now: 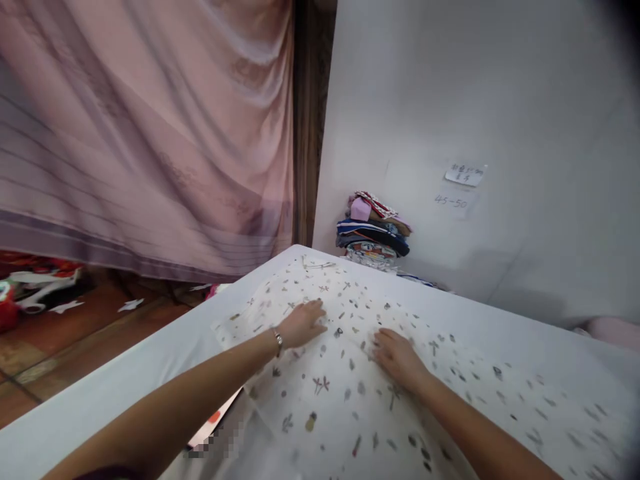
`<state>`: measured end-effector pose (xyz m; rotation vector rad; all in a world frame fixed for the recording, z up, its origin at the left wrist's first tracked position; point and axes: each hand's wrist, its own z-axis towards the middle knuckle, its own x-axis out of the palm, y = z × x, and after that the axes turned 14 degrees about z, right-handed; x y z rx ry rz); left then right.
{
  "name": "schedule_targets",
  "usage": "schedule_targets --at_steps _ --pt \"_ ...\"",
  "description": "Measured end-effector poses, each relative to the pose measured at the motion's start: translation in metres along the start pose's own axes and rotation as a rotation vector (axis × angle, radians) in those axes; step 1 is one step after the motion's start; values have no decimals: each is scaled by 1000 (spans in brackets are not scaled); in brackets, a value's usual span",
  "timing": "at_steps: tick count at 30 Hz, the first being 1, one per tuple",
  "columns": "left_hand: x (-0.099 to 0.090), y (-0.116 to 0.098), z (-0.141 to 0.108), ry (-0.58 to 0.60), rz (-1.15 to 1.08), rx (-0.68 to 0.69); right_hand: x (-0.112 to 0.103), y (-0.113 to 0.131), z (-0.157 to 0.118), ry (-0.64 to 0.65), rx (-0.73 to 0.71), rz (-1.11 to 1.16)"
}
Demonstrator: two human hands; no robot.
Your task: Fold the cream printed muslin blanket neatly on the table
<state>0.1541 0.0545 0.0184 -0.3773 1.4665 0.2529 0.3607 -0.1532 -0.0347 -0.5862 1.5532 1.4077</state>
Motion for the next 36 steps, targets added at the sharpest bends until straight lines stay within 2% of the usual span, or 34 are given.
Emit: schedule_targets --at_steps 4,6,8,11,15,18,21,23,25,27,30,33,36 --pt "7 -53 -57 56 74 141 -7 18 -76 25 -86 49" --pt "15 -73 -80 74 102 213 -18 18 -110 35 -49 47" --pt "27 -87 -97 70 115 282 -30 8 -142 22 57 27" --pt "50 -95 -112 16 148 338 -48 -24 -193 -56 236 -38" --pt "72 -90 -117 -75 223 340 -67 -83 -272 -197 455 -184" --pt "76 -88 -116 -152 264 357 -76 -123 -336 -296 641 -257" --pt "75 -88 -120 -201 287 363 -73 -152 -390 -342 841 -290" --pt "74 -88 -124 -207 298 359 -65 -166 -413 -334 824 -318" --pt "72 -87 -129 -199 300 354 -58 -175 -424 -327 794 -334" --pt "67 -87 -132 -167 291 349 -56 -179 -424 -345 822 -322" --pt "56 -97 -129 -128 264 311 -67 -180 -400 -412 810 -293" --pt "48 -123 -120 -160 211 277 -90 -175 -346 -477 648 -246" --pt "54 -153 -113 -187 160 346 -108 -168 -268 -458 483 -134"
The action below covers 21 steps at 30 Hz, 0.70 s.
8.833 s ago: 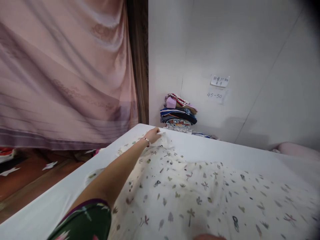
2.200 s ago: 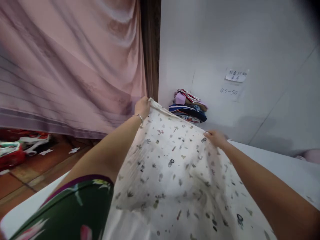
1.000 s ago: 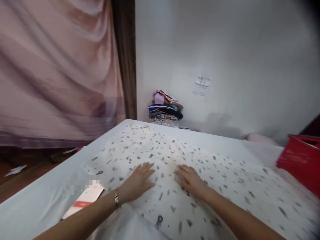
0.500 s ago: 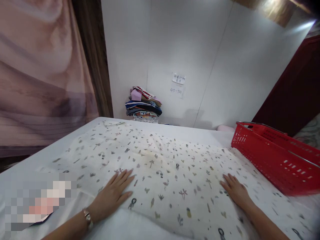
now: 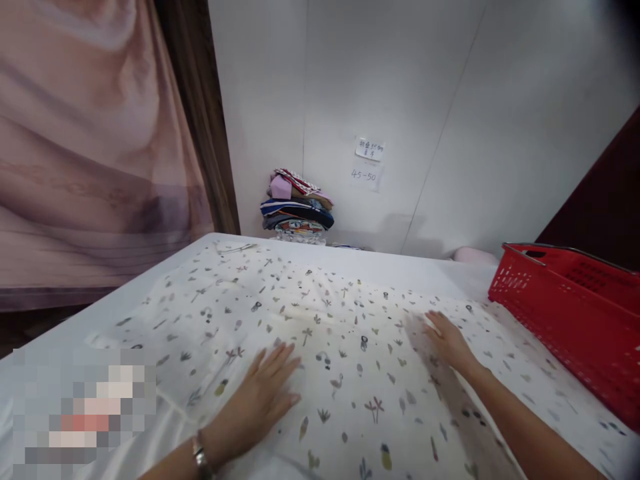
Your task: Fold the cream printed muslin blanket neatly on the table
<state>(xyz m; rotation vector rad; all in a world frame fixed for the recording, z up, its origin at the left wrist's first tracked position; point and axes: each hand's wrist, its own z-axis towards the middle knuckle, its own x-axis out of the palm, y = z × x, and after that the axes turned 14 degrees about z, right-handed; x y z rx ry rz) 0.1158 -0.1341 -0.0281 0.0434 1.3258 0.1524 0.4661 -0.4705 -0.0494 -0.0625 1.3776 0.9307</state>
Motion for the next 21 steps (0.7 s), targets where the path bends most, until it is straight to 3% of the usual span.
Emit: schedule_targets --at_steps 4,9,14,21 --pt "16 -22 5 5 13 75 33 56 84 118 3 98" --pt "26 -17 2 -40 123 167 74 92 152 218 6 109" --pt "34 -11 7 -116 215 225 93 100 187 336 -6 39" --pt "58 -10 3 -268 387 261 93 98 207 420 -10 -20"
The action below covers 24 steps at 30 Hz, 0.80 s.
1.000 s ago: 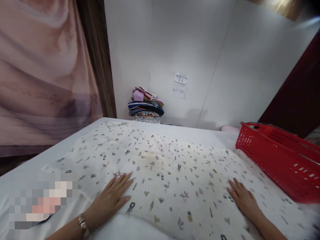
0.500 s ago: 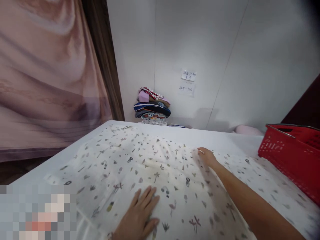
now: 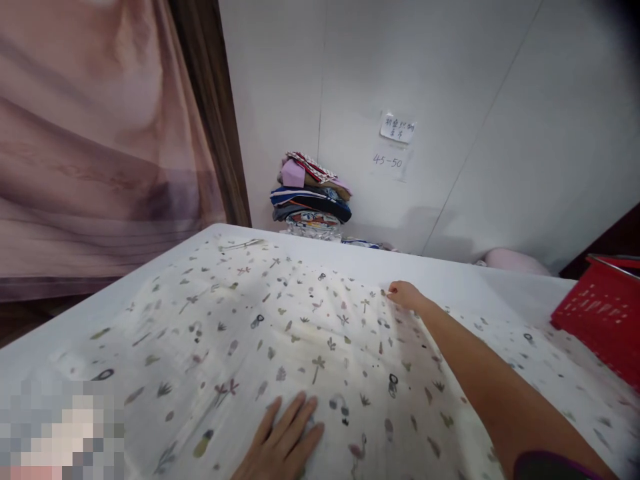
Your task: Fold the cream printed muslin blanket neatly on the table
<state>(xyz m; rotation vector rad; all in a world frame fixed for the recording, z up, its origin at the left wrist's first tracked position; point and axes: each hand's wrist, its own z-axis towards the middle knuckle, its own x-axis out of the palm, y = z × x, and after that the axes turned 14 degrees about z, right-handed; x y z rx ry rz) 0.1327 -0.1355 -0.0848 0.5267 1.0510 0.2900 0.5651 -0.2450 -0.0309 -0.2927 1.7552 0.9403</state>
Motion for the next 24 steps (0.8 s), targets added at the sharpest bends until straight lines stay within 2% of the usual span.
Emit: schedule_targets --at_steps 5,10,16,20,24 --pt "12 -7 -8 1 9 -24 0 7 -13 -33 -46 30" --pt "22 -10 -12 12 -93 -66 -1 6 -25 -29 -44 103" --pt "11 -2 -2 -34 -110 -61 -6 2 -11 -5 8 167" --pt "0 6 6 -46 -70 -41 -9 3 -1 61 57 188" --pt "2 4 3 -13 -93 -50 -10 6 3 117 94 201"
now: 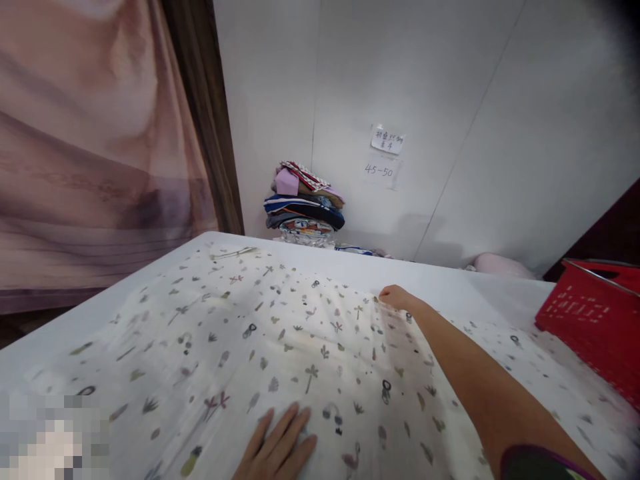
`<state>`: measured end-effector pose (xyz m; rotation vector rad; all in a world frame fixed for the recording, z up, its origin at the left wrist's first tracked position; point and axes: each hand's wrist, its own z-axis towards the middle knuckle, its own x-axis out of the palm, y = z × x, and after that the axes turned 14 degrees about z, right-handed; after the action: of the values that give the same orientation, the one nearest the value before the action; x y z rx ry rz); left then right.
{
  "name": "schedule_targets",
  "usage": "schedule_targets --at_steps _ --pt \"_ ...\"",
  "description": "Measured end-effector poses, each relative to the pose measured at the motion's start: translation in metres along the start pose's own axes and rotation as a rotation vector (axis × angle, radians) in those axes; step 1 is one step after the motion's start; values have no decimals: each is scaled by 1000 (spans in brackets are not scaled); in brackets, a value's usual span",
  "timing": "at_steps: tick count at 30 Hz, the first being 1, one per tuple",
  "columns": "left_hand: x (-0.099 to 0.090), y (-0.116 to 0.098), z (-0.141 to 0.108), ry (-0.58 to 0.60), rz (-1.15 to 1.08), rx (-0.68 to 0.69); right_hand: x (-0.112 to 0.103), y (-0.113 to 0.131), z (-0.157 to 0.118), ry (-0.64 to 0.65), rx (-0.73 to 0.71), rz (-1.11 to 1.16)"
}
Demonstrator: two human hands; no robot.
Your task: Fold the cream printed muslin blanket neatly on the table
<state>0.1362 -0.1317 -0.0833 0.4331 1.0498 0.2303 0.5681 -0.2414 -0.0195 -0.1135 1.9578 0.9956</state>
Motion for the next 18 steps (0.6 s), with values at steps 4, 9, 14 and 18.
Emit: schedule_targets --at_steps 4,9,14,18 --pt "9 -7 -7 40 -73 -41 -1 1 3 -9 15 -17" --pt "1 -4 -2 20 -8 -6 1 1 5 -127 -14 -47" --pt "-4 -1 2 29 -11 -8 6 -4 5 -199 -4 -76" --pt "1 -3 1 -57 68 9 4 0 7 -123 -16 -75"
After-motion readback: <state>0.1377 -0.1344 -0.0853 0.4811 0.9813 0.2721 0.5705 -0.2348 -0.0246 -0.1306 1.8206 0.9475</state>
